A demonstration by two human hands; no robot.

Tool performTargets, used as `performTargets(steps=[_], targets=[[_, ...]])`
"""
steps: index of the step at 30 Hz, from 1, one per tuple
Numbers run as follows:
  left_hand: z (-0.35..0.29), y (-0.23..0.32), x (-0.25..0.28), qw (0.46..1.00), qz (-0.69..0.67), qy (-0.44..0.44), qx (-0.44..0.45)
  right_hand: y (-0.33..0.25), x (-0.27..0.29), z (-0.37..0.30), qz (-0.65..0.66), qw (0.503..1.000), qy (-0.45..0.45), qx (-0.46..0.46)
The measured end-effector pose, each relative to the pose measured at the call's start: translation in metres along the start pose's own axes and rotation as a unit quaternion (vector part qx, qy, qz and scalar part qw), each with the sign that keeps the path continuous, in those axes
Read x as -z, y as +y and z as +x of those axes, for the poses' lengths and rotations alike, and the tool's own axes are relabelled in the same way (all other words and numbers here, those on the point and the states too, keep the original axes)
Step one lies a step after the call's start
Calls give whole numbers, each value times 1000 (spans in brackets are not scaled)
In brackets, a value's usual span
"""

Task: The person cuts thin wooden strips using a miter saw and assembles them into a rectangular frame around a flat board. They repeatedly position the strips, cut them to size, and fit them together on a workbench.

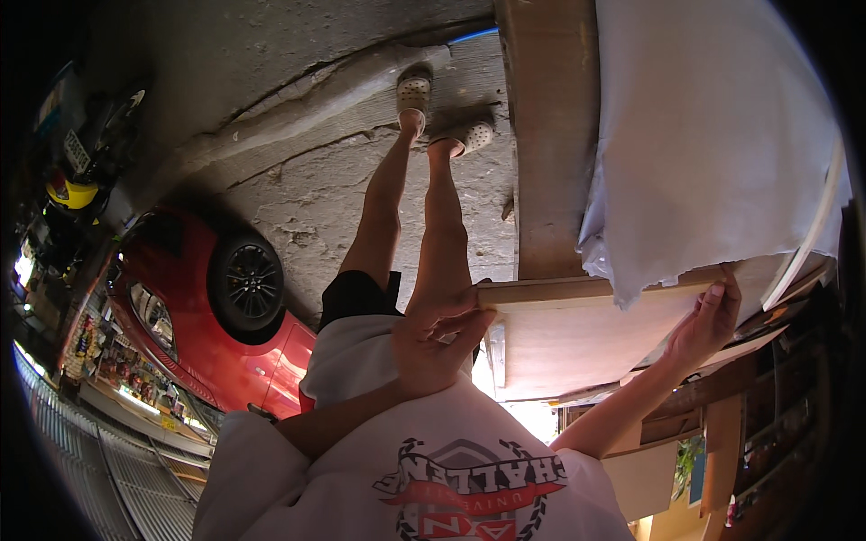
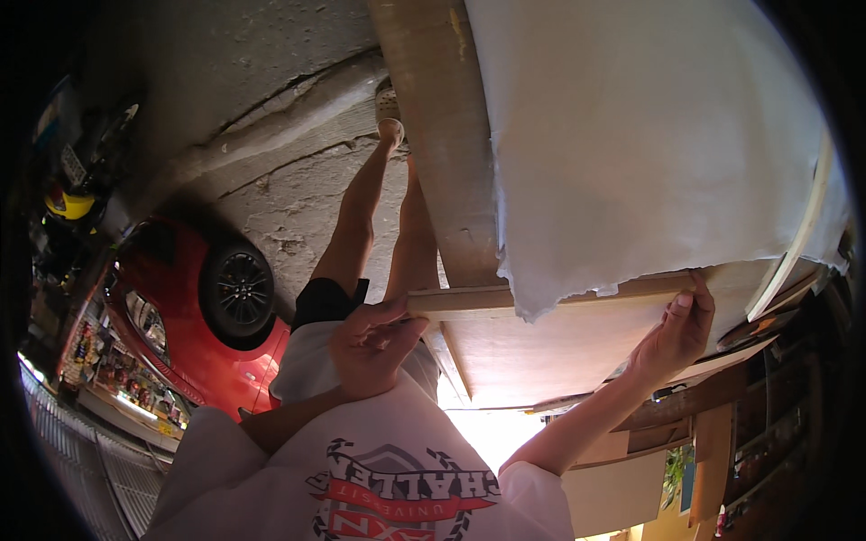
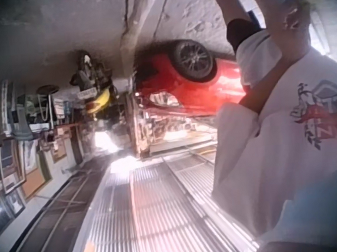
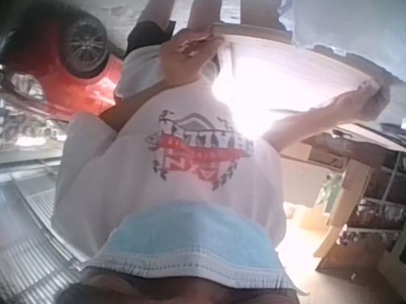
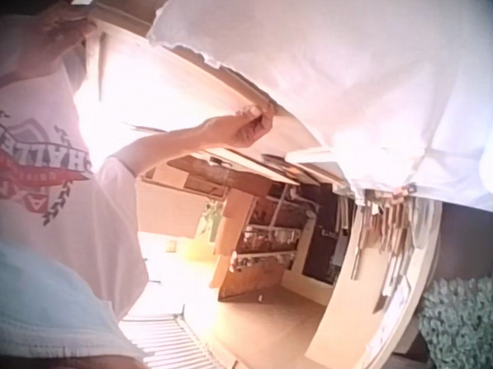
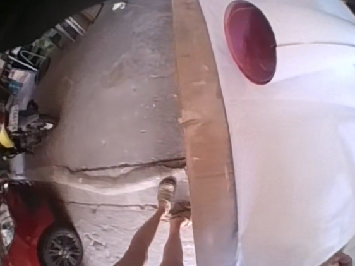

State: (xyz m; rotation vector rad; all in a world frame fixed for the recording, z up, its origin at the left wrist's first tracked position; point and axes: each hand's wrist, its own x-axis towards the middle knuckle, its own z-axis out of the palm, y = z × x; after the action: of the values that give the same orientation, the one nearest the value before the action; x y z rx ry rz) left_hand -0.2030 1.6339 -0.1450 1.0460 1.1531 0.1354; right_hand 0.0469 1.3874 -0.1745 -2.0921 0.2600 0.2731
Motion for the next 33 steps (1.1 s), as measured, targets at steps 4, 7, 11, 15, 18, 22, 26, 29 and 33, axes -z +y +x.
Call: performTargets(steps=[4,7,11,15,18,22,26,29,33], targets=[[-1,-2,2,1000,28,-2,2,1,-2,-1,-13,1000,5,17],[-3,-4,5,999,33,-4,10,1,-7,-3,-20,999,32,17],[-4,-3,13,998,55,20,32,-2,-12,-4,-79,996,39,27],[-1,-2,11,996,74,35,34,-5,-14,-6,-2,1000,12,25],[0,4,8,994,77,50,55,-10,-15,-7,33,999,-9,28],[6,11,10,995,83,17,55,-13,-19,-6,45,999,-11,24],[7,12,7,994,80,36,69,-12,-21,-7,60,998,-5,20],[6,12,7,993,85,41,72,-12,-19,-7,59,998,-10,18],[10,14,9,994,90,-23,53,-17,-17,-5,7,999,-25,20]])
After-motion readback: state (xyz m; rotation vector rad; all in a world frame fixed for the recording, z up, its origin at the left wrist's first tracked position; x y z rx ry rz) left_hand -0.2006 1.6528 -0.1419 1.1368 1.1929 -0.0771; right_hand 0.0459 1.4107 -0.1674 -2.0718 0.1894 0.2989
